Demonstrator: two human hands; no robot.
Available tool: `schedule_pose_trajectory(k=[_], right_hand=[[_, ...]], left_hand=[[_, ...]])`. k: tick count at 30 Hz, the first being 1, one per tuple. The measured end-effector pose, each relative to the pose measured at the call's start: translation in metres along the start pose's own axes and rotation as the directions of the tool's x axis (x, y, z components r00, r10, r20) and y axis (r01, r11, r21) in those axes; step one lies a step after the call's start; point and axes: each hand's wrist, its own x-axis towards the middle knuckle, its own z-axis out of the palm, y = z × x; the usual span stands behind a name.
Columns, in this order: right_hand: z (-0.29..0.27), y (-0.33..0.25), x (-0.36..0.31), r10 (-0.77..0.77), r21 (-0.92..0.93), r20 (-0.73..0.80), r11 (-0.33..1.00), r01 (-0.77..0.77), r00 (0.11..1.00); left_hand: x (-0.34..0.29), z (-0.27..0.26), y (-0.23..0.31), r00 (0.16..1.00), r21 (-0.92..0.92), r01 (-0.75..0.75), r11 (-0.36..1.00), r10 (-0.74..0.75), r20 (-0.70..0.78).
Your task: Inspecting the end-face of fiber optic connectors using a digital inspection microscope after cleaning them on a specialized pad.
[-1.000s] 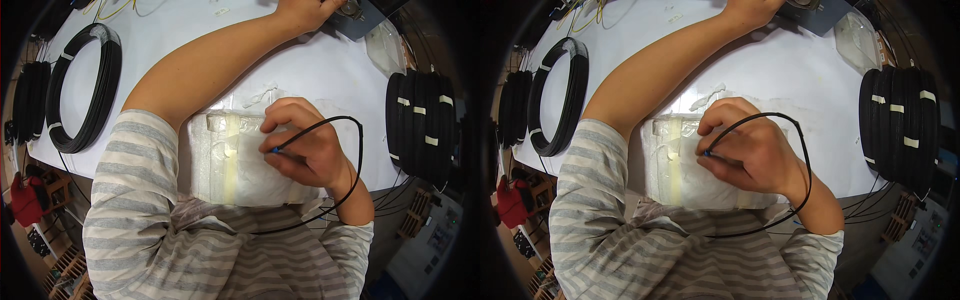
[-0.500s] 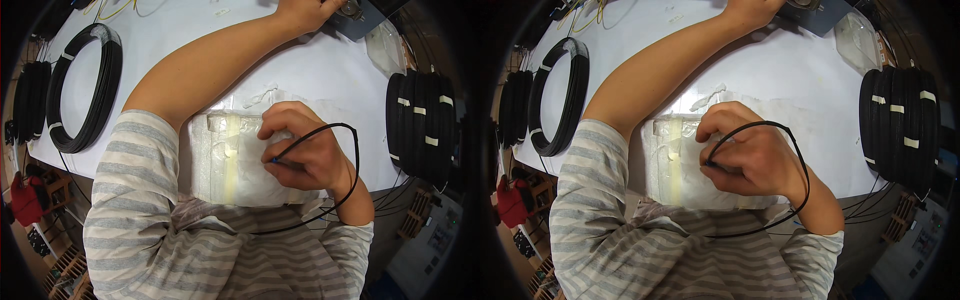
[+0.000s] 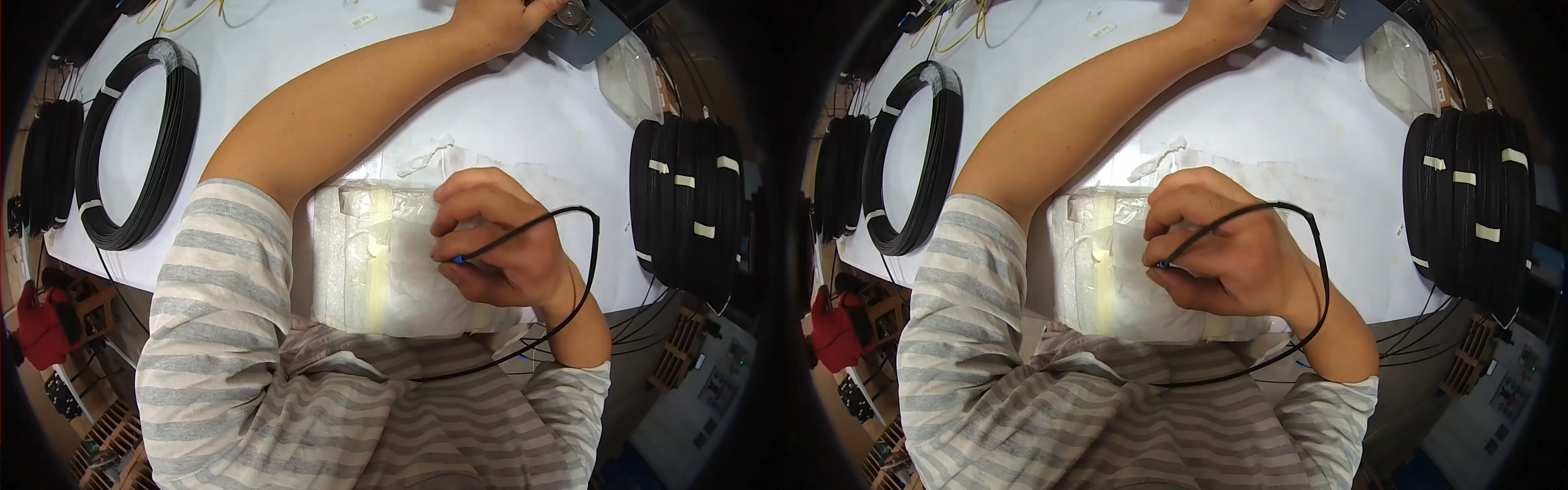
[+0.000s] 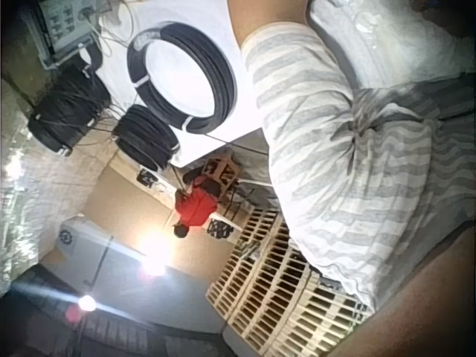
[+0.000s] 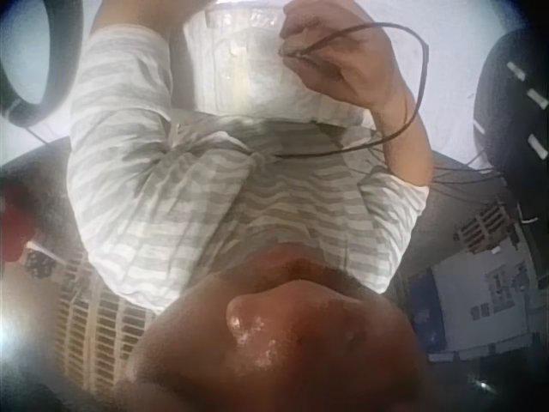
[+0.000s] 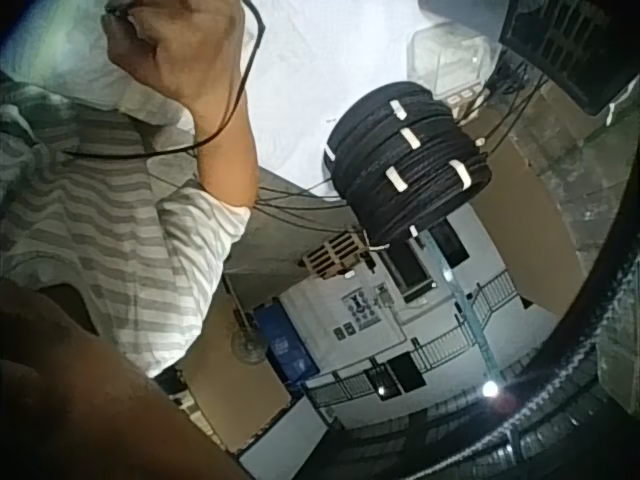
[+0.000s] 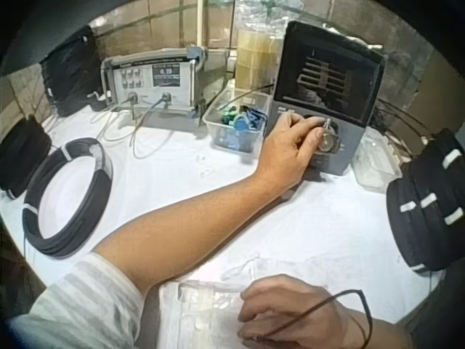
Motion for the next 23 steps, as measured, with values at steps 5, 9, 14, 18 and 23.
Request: schedule_pose_trajectory(k=[5,9,14,18,23], right_hand=[[-0.002,-0.005,-0.001,-0.107,-0.084,0.035,0.99,0.109,0.994],[-0.005,-0.004,-0.004,-0.077,-0.162,0.117,0.982,0.095,0.99],[-0.006,-0.004,-0.001,-0.052,-0.272,0.063,0.96,0.067,0.997],[-0.006,-0.003,-0.001,-0.039,-0.094,0.038,0.995,0.042,0.999],[-0.004,0.001,-0.002,-0.037,-0.128,0.053,0.991,0.043,0.998]], left_hand=[[-0.003,-0.004,0.002,0.991,-0.23,-0.136,0.964,0.129,-0.045],[-0.001,-0.001,0.043,0.989,0.398,0.134,0.908,-0.148,0.004],[-0.002,-0.005,0.043,0.981,0.387,0.175,0.905,-0.194,0.012],[-0.003,-0.005,0.005,0.999,0.039,0.036,0.999,-0.037,0.016],[-0.003,-0.008,-0.003,0.995,-0.246,-0.097,0.964,0.101,0.006]])
